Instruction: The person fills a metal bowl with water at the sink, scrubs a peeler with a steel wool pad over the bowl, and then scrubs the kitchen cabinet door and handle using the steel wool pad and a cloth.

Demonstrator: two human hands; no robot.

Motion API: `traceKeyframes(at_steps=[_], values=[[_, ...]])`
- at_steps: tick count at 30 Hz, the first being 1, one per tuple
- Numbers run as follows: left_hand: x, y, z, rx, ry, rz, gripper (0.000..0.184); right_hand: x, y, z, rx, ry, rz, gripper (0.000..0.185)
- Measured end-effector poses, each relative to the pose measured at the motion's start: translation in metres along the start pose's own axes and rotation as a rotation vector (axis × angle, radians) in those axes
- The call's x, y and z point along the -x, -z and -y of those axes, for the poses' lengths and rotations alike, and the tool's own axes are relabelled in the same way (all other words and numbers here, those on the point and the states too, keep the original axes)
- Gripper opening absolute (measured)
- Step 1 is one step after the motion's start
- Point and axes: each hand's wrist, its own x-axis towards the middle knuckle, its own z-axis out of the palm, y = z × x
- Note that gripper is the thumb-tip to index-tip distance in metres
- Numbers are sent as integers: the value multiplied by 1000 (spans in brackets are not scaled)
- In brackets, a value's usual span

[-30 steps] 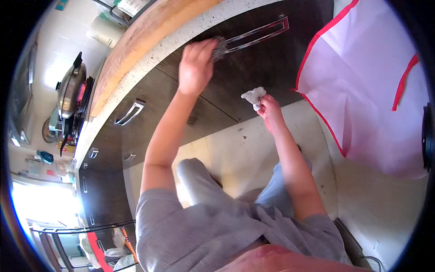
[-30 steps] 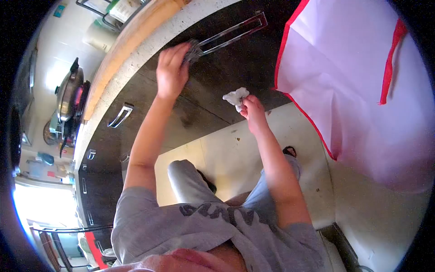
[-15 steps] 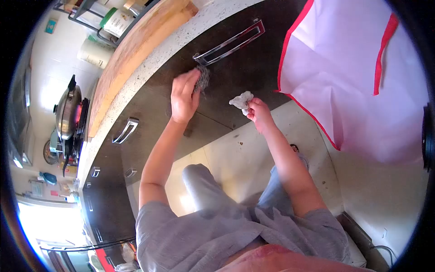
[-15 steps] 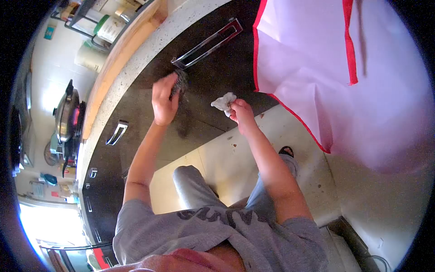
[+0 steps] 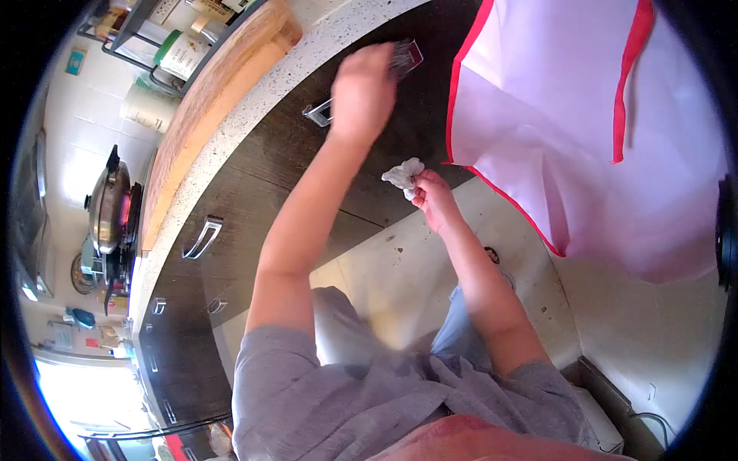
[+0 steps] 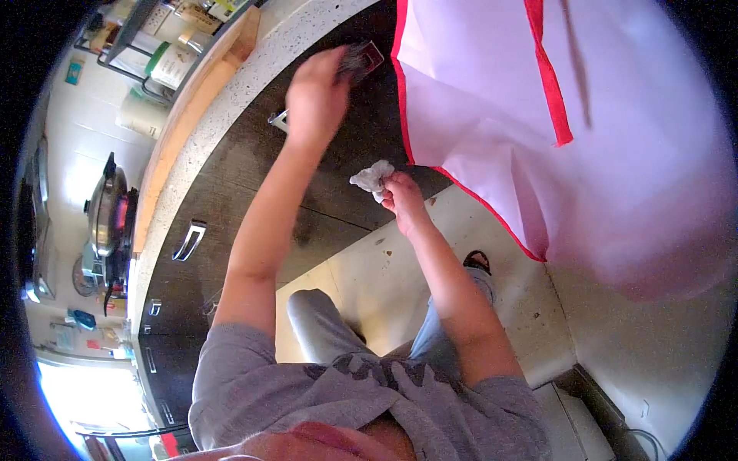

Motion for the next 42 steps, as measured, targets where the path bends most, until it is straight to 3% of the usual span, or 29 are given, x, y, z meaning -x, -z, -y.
traceKeyframes(at_steps=[4, 7, 10, 15, 17, 19, 21, 23, 25, 26, 28, 30, 31, 34, 35, 38, 39, 41, 42], values=[[14, 25, 14, 32, -62, 2, 30, 1, -2, -2, 5, -43, -73, 5], [-26, -9, -1, 157, -179, -37, 30, -1, 1, -13, 70, -68, -26, 5], [-31, -31, -2, 14, -255, 45, 31, 2, 3, -4, 101, -43, -24, 6], [22, 38, 11, 16, 140, 54, 27, -10, 39, -1, 20, 16, -86, 8], [47, 69, 16, 66, 180, -39, 26, -11, 48, 7, 124, 66, -96, 7], [91, 91, 12, 301, 444, -123, 25, -7, 41, 1, 240, 164, -91, 8], [144, 87, -9, 1175, 972, -152, 30, 6, 32, -8, 375, 317, -60, 10], [209, 69, -20, 1745, 1126, 9, 43, 19, 22, -28, 417, 436, -1, 13], [254, 62, -43, 1850, 1409, 139, 52, 46, 2, -41, 774, 465, 97, 13], [277, 51, -48, 2046, 1398, 93, 47, 57, -5, -54, 922, 491, 189, 13], [309, 41, -46, 2174, 1578, -31, 43, 77, -16, -68, 1119, 467, 285, 15], [324, 39, -39, 2152, 1619, -65, 39, 96, -28, -62, 1220, 385, 293, 16], [329, 39, -35, 2142, 1638, -83, 38, 104, -35, -60, 1228, 421, 185, 21], [320, 47, -29, 1758, 1499, -57, 34, 129, -81, -40, 809, 351, 99, 30], [305, 57, -36, 1673, 1509, 10, 32, 122, -80, -48, 899, 435, 224, 39], [285, 61, -37, 1827, 1422, -84, 37, 99, -81, -53, 1174, 697, 173, 40], [283, 64, -29, 1977, 1383, -88, 41, 91, -77, -44, 981, 438, 168, 38], [286, 73, -18, 1883, 1344, -71, 43, 73, -79, -12, 785, 531, 35, 40], [290, 79, -14, 1833, 1330, -65, 44, 63, -83, 17, 1008, 897, -106, 42]])
